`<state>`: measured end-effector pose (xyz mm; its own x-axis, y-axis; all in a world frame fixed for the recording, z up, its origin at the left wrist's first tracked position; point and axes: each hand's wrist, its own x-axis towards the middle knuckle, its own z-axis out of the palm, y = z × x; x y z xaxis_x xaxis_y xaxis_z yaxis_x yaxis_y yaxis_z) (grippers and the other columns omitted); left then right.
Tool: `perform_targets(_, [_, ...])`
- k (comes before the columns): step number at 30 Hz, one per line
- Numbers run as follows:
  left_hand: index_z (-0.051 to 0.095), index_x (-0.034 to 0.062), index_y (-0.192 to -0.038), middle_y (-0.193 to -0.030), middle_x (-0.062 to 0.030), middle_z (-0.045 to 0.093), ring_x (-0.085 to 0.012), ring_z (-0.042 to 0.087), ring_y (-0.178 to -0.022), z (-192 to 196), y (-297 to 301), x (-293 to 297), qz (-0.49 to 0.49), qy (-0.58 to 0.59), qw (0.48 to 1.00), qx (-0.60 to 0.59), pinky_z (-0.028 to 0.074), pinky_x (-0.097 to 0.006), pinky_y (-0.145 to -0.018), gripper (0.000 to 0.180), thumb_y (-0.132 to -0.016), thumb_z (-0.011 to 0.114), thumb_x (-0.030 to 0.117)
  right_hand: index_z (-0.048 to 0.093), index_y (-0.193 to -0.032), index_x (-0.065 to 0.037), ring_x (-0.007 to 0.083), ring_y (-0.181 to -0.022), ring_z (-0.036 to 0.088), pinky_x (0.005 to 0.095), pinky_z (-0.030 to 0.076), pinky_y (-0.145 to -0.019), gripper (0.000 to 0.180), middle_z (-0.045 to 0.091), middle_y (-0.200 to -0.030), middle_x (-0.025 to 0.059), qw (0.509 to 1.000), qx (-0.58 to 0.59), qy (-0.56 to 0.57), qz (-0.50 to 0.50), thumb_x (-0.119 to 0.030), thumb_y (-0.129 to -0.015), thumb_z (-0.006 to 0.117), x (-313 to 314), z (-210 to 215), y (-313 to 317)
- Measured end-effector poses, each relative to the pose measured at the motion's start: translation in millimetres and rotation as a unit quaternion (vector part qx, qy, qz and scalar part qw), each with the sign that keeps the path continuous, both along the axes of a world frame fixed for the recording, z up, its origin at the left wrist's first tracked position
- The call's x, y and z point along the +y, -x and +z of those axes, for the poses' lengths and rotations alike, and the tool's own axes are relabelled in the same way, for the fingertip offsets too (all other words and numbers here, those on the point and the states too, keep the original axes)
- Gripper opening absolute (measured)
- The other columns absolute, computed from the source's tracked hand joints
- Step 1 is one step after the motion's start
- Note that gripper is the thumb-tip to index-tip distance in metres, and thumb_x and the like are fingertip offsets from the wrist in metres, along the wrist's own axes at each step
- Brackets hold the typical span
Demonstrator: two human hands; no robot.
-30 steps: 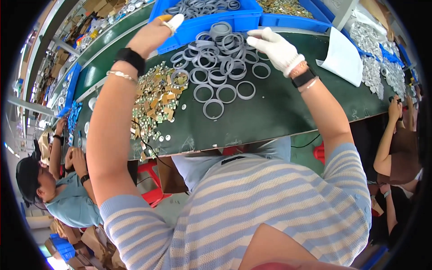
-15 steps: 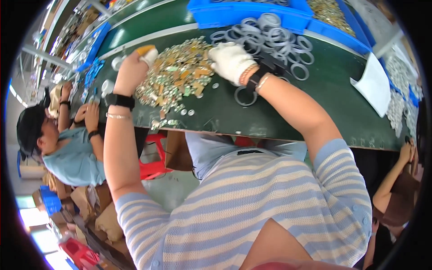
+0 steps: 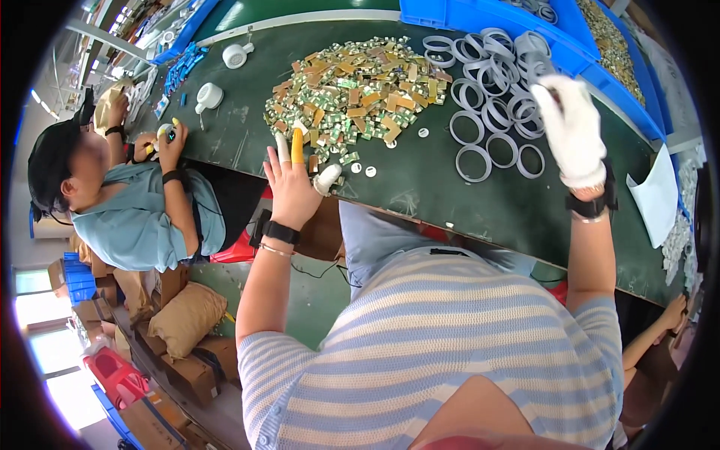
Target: The person assembles electronic components by inserting a circuit board into a white plastic housing and pressing a grey ring onto the assembly. After repeating this process, they reach into a blue bin to gather more grey rings.
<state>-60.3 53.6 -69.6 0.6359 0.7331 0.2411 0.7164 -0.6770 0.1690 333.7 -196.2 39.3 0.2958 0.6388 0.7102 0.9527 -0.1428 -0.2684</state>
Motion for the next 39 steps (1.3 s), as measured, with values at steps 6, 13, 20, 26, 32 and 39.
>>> perform_targets(6, [0.023, 0.0044, -0.168, -0.173, -0.0311, 0.014, -0.0623, 0.019, -0.154, -13.6, -63.4, 19.7, -0.013, -0.028, 0.999, 0.009, 0.02, -0.072, -0.122, 0.109, -0.093, 0.064, 0.072, 0.073, -0.12, -0.008, 0.0222, -0.092, 0.067, 0.0339, 0.055, -0.083, 0.028, 0.072, -0.106, 0.009, 0.982, 0.034, 0.04, -0.181, -0.023, -0.098, 0.077, -51.2, -30.9, -35.0])
perform_targets(13, [0.03, 0.0084, -0.166, -0.171, -0.0302, 0.02, -0.0614, 0.016, -0.155, -2.3, -109.9, 36.8, 0.003, 0.032, 0.999, 0.019, 0.017, -0.072, -0.123, 0.099, -0.095, 0.062, 0.07, 0.071, -0.134, -0.008, 0.0177, -0.097, 0.067, 0.0324, 0.056, -0.085, 0.039, 0.072, -0.113, 0.0099, 0.972, 0.118, -0.026, -0.203, -0.027, -0.1, 0.076, -53.7, -52.3, -46.9])
perform_targets(20, [0.071, -0.0005, -0.119, -0.105, -0.0261, 0.073, -0.0442, 0.068, -0.102, 2.5, -50.6, 119.7, 0.073, -0.144, 0.972, -0.169, 0.053, -0.052, -0.088, 0.04, -0.09, 0.079, 0.025, 0.072, -0.128, -0.005, 0.0139, -0.093, 0.067, 0.0291, 0.057, -0.084, 0.034, 0.071, -0.107, 0.0079, 0.968, 0.194, -0.058, -0.149, -0.022, -0.099, 0.077, -60.3, -60.5, -45.6])
perform_targets(26, [0.036, 0.0052, -0.161, -0.14, -0.0073, 0.057, -0.0151, 0.055, -0.126, -15.4, -70.2, 109.7, 0.109, 0.269, 0.854, -0.431, 0.042, -0.029, -0.105, 0.07, -0.109, 0.059, 0.046, 0.071, -0.126, -0.004, 0.0143, -0.092, 0.065, 0.0296, 0.056, -0.084, 0.032, 0.07, -0.109, 0.008, 0.979, 0.166, -0.065, -0.101, -0.018, -0.099, 0.077, -61.2, -67.9, -43.8])
perform_targets(32, [0.064, 0.0033, -0.136, -0.114, -0.0128, 0.072, -0.02, 0.068, -0.098, 53.9, -52.6, 55.1, 0.06, 0.208, 0.944, -0.247, 0.051, -0.034, -0.083, 0.041, -0.102, 0.067, 0.027, 0.071, -0.125, -0.005, 0.0148, -0.09, 0.063, 0.0301, 0.054, -0.084, 0.031, 0.069, -0.105, 0.0075, 0.981, 0.166, -0.06, -0.086, -0.019, -0.099, 0.077, -63.3, -67.9, -41.6])
perform_targets(39, [0.074, -0.0005, -0.113, -0.081, -0.0071, 0.073, -0.0125, 0.064, -0.072, 59.5, -18.3, 16.1, -0.024, 0.312, 0.946, 0.089, 0.05, -0.031, -0.068, 0.034, -0.103, 0.07, 0.032, 0.072, -0.124, -0.005, 0.0131, -0.087, 0.063, 0.0285, 0.053, -0.082, 0.03, 0.07, -0.103, 0.0071, 0.981, 0.178, -0.072, -0.018, -0.018, -0.098, 0.078, -51.3, -59.3, -27.3])
